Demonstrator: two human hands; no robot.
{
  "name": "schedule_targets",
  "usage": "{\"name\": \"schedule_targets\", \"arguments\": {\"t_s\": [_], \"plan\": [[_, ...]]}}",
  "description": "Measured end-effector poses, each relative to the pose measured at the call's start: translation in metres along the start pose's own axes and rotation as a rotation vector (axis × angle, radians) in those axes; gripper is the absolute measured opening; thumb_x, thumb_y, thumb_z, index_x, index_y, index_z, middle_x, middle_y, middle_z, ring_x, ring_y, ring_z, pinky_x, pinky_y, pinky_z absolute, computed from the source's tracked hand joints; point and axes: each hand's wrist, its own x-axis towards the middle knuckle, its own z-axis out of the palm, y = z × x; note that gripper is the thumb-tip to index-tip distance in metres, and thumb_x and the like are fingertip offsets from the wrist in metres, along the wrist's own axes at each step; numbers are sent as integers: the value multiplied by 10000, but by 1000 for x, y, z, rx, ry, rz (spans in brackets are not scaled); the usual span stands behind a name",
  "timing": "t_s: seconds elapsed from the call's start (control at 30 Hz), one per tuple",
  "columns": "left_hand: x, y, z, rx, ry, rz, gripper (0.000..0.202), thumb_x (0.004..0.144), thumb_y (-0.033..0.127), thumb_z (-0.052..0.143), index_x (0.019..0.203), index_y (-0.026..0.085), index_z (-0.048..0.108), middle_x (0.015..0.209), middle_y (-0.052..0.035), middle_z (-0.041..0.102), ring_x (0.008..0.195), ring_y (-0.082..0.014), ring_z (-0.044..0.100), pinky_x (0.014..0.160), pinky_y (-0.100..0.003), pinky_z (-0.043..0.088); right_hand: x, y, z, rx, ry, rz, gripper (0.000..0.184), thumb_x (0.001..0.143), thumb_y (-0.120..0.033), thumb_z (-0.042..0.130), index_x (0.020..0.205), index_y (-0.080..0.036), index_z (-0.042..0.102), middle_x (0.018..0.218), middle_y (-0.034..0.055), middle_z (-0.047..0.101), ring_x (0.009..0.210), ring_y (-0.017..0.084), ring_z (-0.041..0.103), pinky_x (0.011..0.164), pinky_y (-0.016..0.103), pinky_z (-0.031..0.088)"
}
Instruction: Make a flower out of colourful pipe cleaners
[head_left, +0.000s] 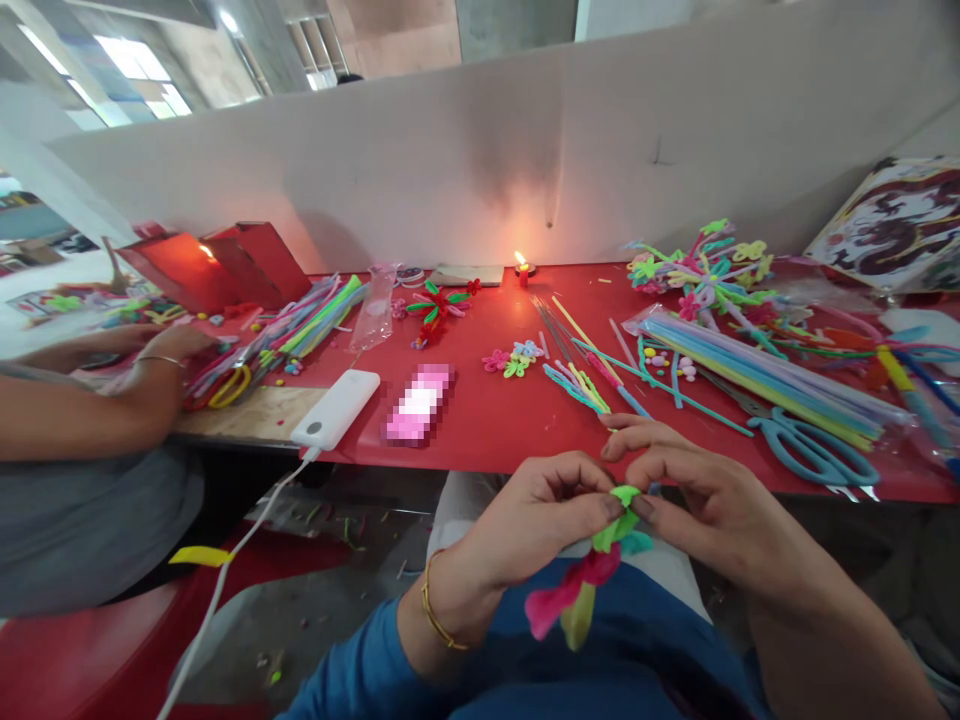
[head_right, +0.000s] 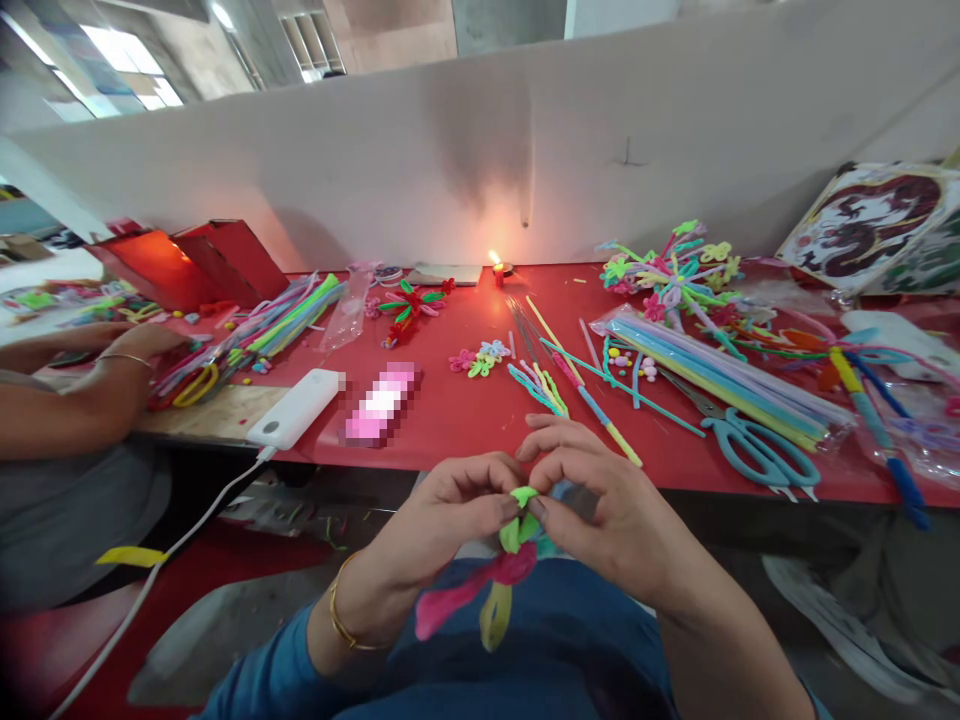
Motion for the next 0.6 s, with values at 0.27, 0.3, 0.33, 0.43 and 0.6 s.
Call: {"name": "schedule_targets", "arguments": {"t_s": [0.27,0.3,0.33,0.43,0.6], "plan": [[-3,0,8,74,18,75,140,666,237,582,611,127,516,607,23,453,532,-58,373,510,-201,307,2,-12,1,81,3,-3,138,669,-92,506,593,-205,485,906,50,577,1127,225,457,899,359,411],[-4,0,8,98,25,95,124,666,220,572,604,129,514,611,21,457,539,-61,377,516,-201,313,2,-13,1,76,7,-7,140,666,-91,508,588,-205,480,899,50,579,1121,225,462,903,361,407],[-4,0,9,122,33,110,110,666,205,563,599,132,513,613,20,462,546,-64,385,522,-202,320,2,-14,2,69,9,-11,142,664,-91,508,583,-204,477,897,50,581,1120,227,463,903,362,406],[-5,-2,9,204,54,128,64,659,158,541,605,140,513,624,20,478,562,-71,405,531,-199,338,1,-14,2,46,10,-17,144,661,-94,516,576,-204,480,925,53,581,1142,231,439,901,357,407],[-6,-3,7,373,89,154,53,662,122,536,616,145,525,654,23,482,573,-69,408,543,-193,344,-2,-11,2,5,16,-7,145,661,-88,547,592,-206,497,969,49,580,1167,233,415,909,353,404]]}}
